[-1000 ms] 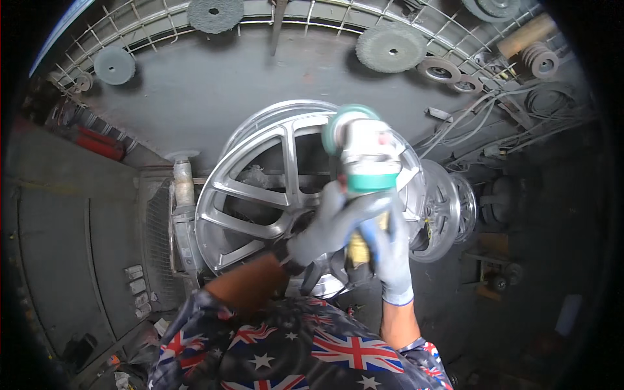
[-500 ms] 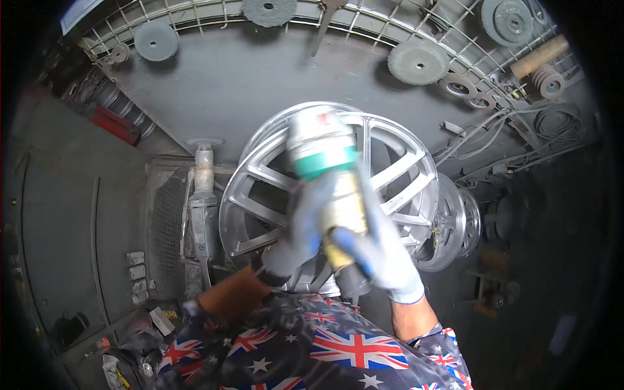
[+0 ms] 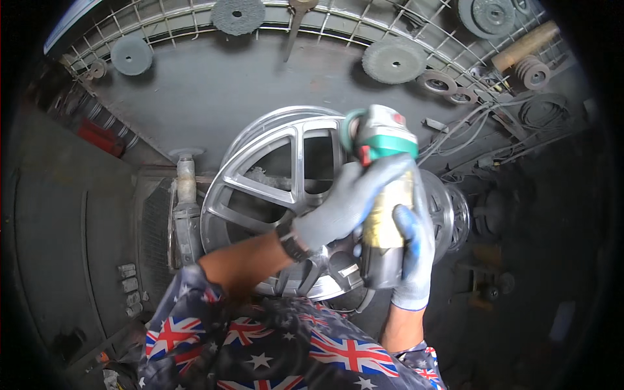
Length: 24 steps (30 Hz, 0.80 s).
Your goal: The person uses a handheld angle grinder with a polishing pad to smooth and polish the surface of a silver car wheel. They systematically work across the spokes and rim, rotating the wheel to access different areas. The person also uses a metal file to clean the edges of the wheel spokes.
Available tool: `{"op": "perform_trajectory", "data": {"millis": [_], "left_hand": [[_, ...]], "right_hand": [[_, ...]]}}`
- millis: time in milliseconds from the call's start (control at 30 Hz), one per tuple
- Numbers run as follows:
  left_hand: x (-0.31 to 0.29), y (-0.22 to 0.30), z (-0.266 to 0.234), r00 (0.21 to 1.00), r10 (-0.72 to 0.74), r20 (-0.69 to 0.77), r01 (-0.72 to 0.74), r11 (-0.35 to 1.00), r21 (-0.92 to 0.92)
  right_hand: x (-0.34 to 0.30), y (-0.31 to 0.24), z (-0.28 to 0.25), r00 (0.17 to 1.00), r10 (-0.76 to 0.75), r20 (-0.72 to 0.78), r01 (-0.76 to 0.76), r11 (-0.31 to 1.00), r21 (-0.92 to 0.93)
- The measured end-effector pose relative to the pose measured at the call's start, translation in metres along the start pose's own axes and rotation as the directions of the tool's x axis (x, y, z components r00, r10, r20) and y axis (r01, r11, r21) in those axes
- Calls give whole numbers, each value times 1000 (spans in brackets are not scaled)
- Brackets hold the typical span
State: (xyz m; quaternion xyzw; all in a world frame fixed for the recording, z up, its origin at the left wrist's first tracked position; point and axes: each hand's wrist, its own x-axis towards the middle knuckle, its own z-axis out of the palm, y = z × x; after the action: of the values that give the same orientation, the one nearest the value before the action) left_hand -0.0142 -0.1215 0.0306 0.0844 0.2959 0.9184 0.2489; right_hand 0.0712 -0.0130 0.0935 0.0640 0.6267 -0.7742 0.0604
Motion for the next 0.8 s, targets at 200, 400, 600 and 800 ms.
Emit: {"op": "perform_trajectory", "data": {"millis": [200, 400, 600, 800], "left_hand": [[42, -8, 25, 938, -332, 95, 313, 934, 174], [-2, 10, -23, 974, 225, -29, -220, 969, 110], [-116, 32, -49, 843, 446, -301, -439, 894, 92], [-72, 28, -24, 870, 300, -391, -330, 944, -11]], "right_hand": [[1, 14, -20, 981, -1, -193, 84, 903, 421], [11, 3, 23, 998, 23, 54, -28, 997, 79], [16, 6, 66, 823, -49, 566, 351, 827, -439], [24, 13, 34, 822, -295, 487, 487, 806, -336]]}}
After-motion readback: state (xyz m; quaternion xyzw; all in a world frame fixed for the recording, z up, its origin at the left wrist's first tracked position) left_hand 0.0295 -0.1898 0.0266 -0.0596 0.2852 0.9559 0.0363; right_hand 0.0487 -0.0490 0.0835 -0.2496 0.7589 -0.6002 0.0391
